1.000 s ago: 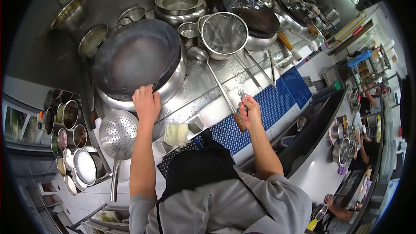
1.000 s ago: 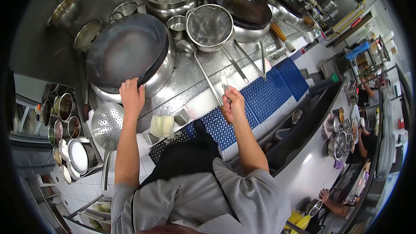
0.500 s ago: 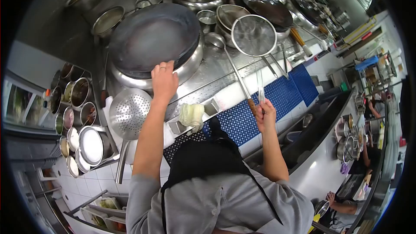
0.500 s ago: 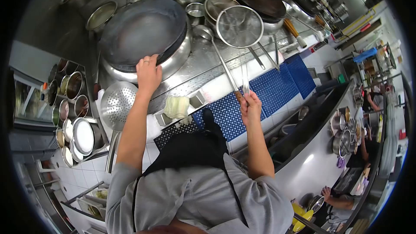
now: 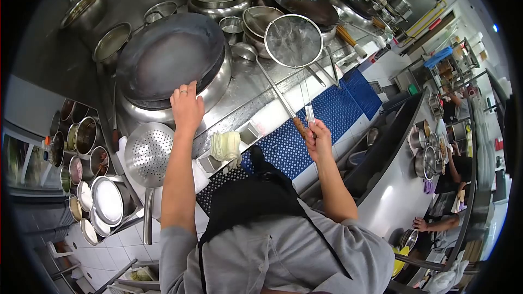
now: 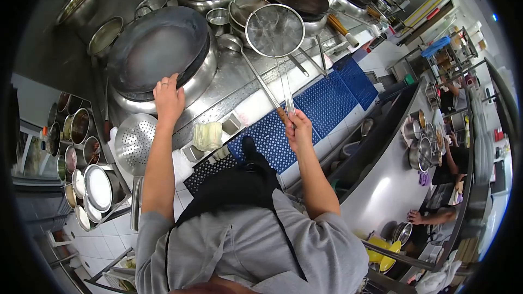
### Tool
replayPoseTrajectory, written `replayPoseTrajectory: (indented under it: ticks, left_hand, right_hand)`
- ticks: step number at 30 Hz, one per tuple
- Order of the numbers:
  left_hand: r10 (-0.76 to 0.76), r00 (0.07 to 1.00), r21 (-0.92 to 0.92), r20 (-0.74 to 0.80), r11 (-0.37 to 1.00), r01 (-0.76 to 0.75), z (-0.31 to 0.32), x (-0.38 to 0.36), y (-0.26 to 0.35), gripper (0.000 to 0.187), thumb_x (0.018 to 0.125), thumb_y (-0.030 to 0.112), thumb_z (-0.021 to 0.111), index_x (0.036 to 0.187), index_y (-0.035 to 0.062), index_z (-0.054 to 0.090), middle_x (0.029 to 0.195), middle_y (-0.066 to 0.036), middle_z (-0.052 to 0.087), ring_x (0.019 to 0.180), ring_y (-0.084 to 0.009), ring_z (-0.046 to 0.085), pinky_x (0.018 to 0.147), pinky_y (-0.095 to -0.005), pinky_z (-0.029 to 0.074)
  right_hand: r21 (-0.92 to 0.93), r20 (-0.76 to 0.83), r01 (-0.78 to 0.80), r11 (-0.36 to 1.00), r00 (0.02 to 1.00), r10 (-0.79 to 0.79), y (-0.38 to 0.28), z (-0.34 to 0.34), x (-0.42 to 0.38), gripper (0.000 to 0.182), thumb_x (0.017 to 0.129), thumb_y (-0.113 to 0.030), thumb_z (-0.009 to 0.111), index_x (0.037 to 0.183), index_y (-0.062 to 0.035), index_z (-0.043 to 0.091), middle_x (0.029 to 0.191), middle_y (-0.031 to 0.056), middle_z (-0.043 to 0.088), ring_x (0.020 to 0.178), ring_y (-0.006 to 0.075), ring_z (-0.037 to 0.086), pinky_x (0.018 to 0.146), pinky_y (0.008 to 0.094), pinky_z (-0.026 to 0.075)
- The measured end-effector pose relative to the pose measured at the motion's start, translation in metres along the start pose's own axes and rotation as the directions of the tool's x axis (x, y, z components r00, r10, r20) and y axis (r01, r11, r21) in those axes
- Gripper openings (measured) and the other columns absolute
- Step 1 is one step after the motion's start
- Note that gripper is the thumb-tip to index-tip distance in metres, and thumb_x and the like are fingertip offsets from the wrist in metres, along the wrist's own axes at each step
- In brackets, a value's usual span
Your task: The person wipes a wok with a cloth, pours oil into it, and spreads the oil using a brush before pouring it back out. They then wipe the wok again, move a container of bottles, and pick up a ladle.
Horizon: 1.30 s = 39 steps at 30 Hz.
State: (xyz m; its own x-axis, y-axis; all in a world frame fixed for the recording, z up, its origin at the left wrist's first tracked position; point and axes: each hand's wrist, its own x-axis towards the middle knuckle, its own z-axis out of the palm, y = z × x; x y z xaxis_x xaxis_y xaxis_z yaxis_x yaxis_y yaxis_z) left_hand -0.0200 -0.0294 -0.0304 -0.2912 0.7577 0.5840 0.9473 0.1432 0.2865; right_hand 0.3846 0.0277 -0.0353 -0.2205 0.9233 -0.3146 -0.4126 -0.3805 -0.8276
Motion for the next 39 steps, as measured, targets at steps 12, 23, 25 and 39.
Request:
replayPoseTrajectory:
  ticks: [12, 23, 25, 39]
  left_hand:
    - [-0.011, 0.999, 0.002, 0.042, 1.000, 0.011, -0.004, 0.002, 0.000, 0.049, 0.082, 0.013, 0.068, 0.130, 0.0041, 0.060, 0.112, -0.014, 0.063, 0.106, -0.0328, 0.057, 0.095, -0.0463, 0.043]
    - [-0.007, 0.997, 0.012, 0.080, 1.000, 0.006, -0.006, 0.002, 0.001, 0.050, 0.084, 0.014, 0.068, 0.132, 0.0041, 0.059, 0.115, -0.015, 0.061, 0.109, -0.0348, 0.056, 0.098, -0.0480, 0.041]
    - [-0.014, 0.996, 0.022, 0.085, 1.000, 0.012, -0.003, 0.003, 0.000, 0.050, 0.084, 0.015, 0.068, 0.132, 0.0051, 0.059, 0.113, -0.015, 0.061, 0.109, -0.0355, 0.056, 0.097, -0.0486, 0.042]
    - [-0.112, 0.985, 0.155, 0.132, 0.984, 0.091, 0.006, 0.008, 0.007, 0.045, 0.086, 0.023, 0.069, 0.128, 0.0071, 0.064, 0.102, -0.011, 0.063, 0.097, -0.0315, 0.058, 0.090, -0.0469, 0.043]
  right_hand:
    - [-0.016, -0.053, 0.018, 1.000, 0.998, -0.019, 0.003, -0.010, -0.020, 0.011, 0.100, -0.012, 0.060, 0.107, -0.0049, 0.061, 0.067, 0.0011, 0.054, 0.042, 0.0047, 0.038, 0.033, 0.0187, 0.024]
    - [0.058, -0.064, 0.215, 0.975, 0.975, -0.211, -0.031, -0.049, -0.015, 0.013, 0.104, -0.017, 0.054, 0.110, -0.0066, 0.059, 0.078, 0.0052, 0.061, 0.052, 0.0081, 0.049, 0.041, 0.0209, 0.038]
    - [-0.028, -0.080, 0.309, 0.951, 0.947, -0.310, -0.050, -0.061, -0.015, 0.014, 0.102, -0.010, 0.057, 0.115, -0.0052, 0.058, 0.088, 0.0094, 0.066, 0.061, 0.0119, 0.059, 0.049, 0.0240, 0.049]
    - [-0.488, -0.383, 0.045, 0.872, 0.886, -0.260, 0.004, -0.172, 0.045, 0.023, 0.096, -0.009, 0.053, 0.111, 0.0054, 0.063, 0.090, 0.0141, 0.071, 0.067, 0.0173, 0.066, 0.056, 0.0292, 0.057]
